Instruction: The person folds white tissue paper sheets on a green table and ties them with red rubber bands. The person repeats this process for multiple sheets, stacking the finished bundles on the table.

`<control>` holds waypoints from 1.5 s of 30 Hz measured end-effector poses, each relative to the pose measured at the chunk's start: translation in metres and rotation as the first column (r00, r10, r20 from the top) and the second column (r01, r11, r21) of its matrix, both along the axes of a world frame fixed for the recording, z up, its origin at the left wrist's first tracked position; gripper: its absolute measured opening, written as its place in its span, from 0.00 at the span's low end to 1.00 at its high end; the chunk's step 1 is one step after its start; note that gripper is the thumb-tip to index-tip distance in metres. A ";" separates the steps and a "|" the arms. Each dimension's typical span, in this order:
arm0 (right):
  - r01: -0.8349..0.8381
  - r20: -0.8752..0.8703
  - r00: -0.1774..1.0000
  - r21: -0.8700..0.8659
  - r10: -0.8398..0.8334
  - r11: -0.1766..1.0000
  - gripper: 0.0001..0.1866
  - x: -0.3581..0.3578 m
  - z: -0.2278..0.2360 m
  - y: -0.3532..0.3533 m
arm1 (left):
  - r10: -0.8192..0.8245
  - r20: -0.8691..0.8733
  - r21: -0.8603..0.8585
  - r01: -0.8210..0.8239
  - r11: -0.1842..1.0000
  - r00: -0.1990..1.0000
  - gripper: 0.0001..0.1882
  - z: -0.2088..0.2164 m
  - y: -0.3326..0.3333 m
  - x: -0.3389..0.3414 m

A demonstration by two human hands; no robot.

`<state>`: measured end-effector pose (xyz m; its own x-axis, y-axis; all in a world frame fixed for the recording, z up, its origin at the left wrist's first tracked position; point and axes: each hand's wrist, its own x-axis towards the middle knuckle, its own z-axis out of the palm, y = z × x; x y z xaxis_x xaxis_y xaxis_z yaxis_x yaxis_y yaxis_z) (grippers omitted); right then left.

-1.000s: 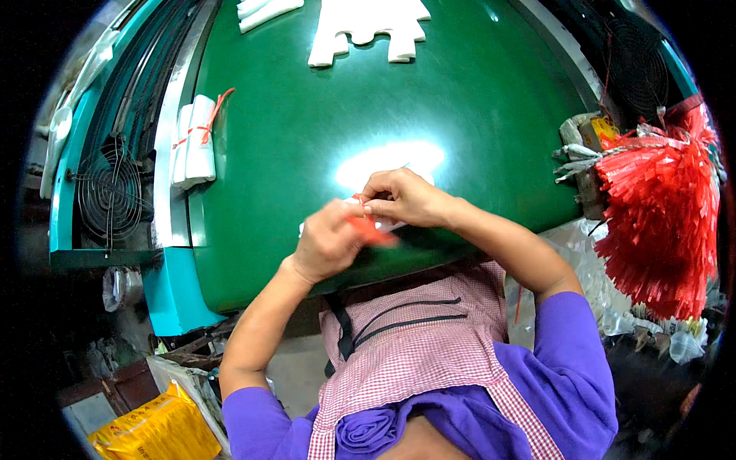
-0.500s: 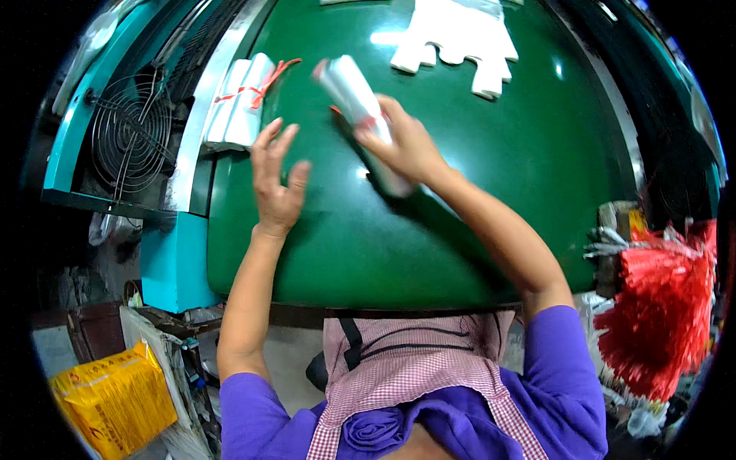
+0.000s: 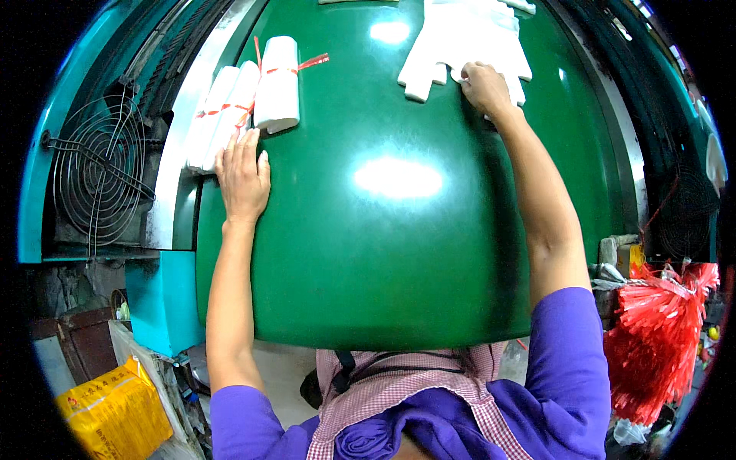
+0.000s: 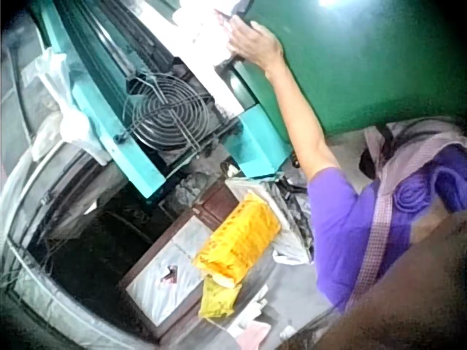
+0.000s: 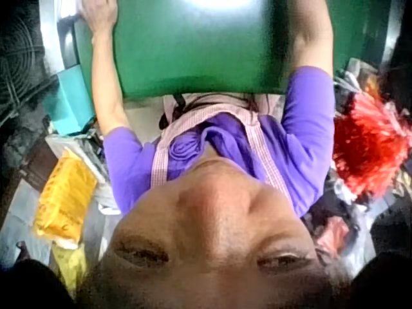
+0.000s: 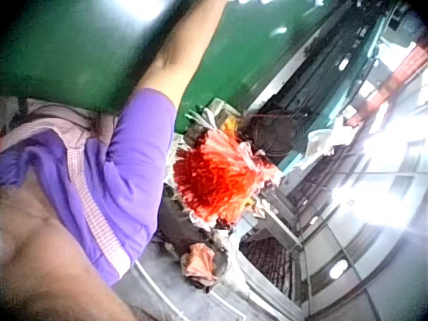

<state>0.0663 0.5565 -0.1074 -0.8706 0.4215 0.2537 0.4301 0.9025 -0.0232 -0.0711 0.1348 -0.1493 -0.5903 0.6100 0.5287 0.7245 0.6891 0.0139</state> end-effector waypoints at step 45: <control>-0.686 -0.495 0.720 -0.405 0.486 0.604 0.13 0.301 0.012 -0.218 | -0.649 0.603 0.322 0.603 0.730 0.464 0.07 0.058 -0.018 0.206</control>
<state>0.3675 0.3382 -0.0953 -0.8905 -0.0088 0.4548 -0.3120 0.7394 -0.5966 0.1349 0.1168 -0.0910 -0.2497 0.9416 0.2258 0.7424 0.0364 0.6690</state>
